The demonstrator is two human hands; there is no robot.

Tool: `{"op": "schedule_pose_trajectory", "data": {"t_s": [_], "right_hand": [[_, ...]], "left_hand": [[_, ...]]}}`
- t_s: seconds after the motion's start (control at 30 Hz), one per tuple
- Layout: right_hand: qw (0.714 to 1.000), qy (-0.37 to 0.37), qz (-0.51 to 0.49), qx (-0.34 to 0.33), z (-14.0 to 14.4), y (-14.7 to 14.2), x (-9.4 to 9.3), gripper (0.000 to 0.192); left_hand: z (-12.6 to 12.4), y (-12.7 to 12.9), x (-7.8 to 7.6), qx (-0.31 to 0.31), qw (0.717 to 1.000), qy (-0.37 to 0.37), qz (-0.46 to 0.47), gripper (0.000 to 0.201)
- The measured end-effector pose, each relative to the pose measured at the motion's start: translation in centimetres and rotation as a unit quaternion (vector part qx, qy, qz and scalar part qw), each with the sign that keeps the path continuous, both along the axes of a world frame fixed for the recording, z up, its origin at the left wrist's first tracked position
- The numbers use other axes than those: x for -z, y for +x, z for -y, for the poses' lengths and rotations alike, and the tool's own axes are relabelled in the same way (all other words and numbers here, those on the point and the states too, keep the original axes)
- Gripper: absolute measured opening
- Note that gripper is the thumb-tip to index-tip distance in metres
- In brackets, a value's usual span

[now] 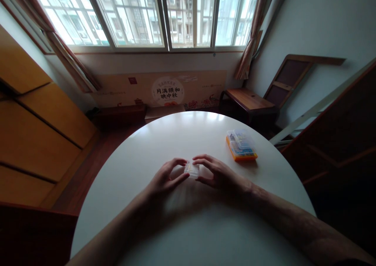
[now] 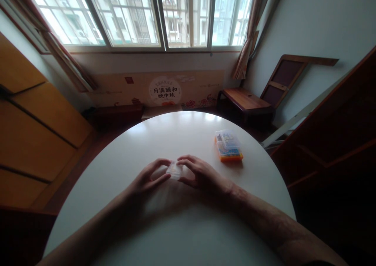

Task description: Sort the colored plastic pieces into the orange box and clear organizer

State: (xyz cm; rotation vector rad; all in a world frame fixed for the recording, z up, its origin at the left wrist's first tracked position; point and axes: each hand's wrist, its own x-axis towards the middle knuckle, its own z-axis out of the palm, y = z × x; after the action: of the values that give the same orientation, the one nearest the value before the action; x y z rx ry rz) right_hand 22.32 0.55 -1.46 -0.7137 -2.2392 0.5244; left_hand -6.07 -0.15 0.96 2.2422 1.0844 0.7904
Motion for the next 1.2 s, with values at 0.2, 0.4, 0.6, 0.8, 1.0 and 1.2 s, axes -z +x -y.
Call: {"op": "schedule_pose_trajectory", "data": {"t_s": [0.2, 0.4, 0.6, 0.8, 1.0, 1.2], "right_hand": [[0.999, 0.021, -0.017, 0.04, 0.1, 0.0, 0.1, 0.027], [0.997, 0.05, -0.007, 0.061, 0.2, -0.3, 0.7, 0.026], [0.999, 0.03, 0.015, 0.041, 0.3, -0.4, 0.1, 0.041], [0.997, 0.052, 0.036, 0.039, 0.1, -0.5, -0.1, 0.043], [0.99, 0.112, 0.071, 0.049, 0.2, -0.4, -0.2, 0.035], [0.956, 0.232, 0.17, 0.049, 0.4, -0.5, -0.2, 0.036]], "left_hand": [[-0.2, 0.2, 0.3, -0.006, 0.999, 0.043, -0.018, 0.036], [0.3, 0.9, 0.5, -0.037, 0.995, 0.079, -0.042, 0.046], [1.0, 1.6, 0.5, -0.04, 0.994, 0.099, -0.033, 0.035], [0.8, 1.6, 0.7, -0.047, 0.993, 0.104, -0.031, 0.041], [0.3, 1.5, 1.5, -0.067, 0.994, 0.081, -0.007, 0.044], [-0.1, 1.0, 2.2, -0.052, 0.996, 0.077, 0.013, 0.041]]}}
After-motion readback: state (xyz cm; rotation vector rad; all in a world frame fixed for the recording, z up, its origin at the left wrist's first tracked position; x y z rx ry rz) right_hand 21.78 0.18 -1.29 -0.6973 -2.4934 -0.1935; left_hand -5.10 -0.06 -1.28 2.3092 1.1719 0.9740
